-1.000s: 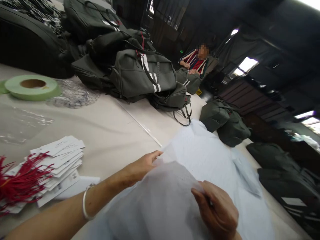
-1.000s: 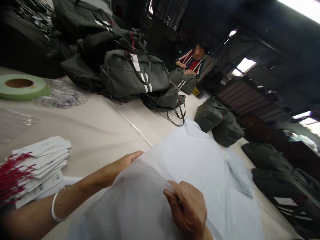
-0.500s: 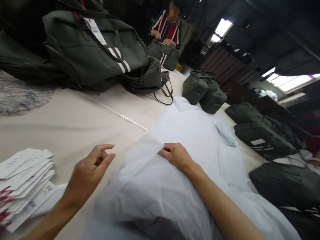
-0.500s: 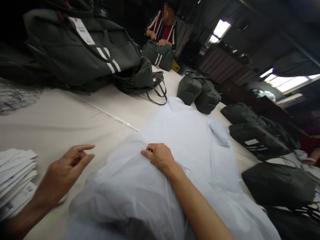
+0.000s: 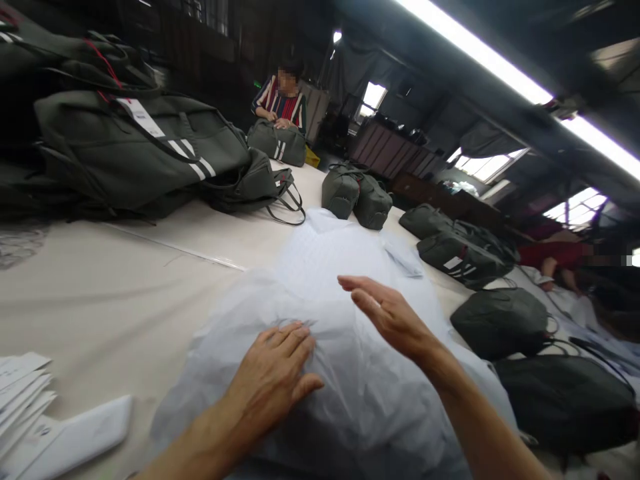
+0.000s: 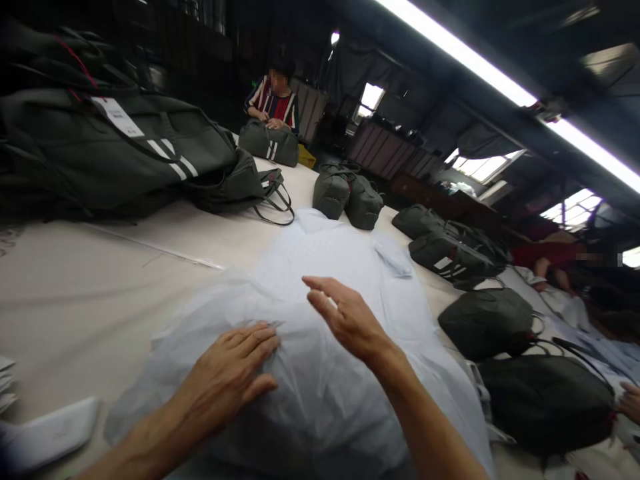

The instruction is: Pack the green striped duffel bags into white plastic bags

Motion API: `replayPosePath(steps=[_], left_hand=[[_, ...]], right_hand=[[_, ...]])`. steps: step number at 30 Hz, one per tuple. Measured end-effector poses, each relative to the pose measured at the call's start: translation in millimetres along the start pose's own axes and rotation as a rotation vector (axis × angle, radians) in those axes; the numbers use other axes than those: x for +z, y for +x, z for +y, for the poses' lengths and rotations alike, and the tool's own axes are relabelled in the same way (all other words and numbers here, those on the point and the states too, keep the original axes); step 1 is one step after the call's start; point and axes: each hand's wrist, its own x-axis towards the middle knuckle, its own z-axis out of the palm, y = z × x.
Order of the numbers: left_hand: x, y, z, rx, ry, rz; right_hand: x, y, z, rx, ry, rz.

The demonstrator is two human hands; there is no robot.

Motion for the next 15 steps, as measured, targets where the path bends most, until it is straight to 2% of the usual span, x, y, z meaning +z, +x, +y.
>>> replayPosePath(steps=[2,4,6,8,12,15], left_hand=[[-7,4,4,-0.063,0.067,-0.018],[-14,11,9,-0.153,0.139,-0.043],[-19,19,14,-0.22,0.212,-0.08],[-22,28,20,-0.242,0.289,-0.097],[-13,43,31,-0.216,0.31,-0.094],[-1,50,29,-0.261,0.248,-0.114]], right_hand=[[9,-30,17,0.029,-0.055,-0.108],[23,-45,39,0.112,-0.088,-0.181],[32,-47,58,0.177,-0.037,-0.202],[34,-43,69,0.173,0.018,-0.209],[30,-35,67,0.131,-0.054,-0.265],[14,-38,61,0.209,-0.111,-0.302]])
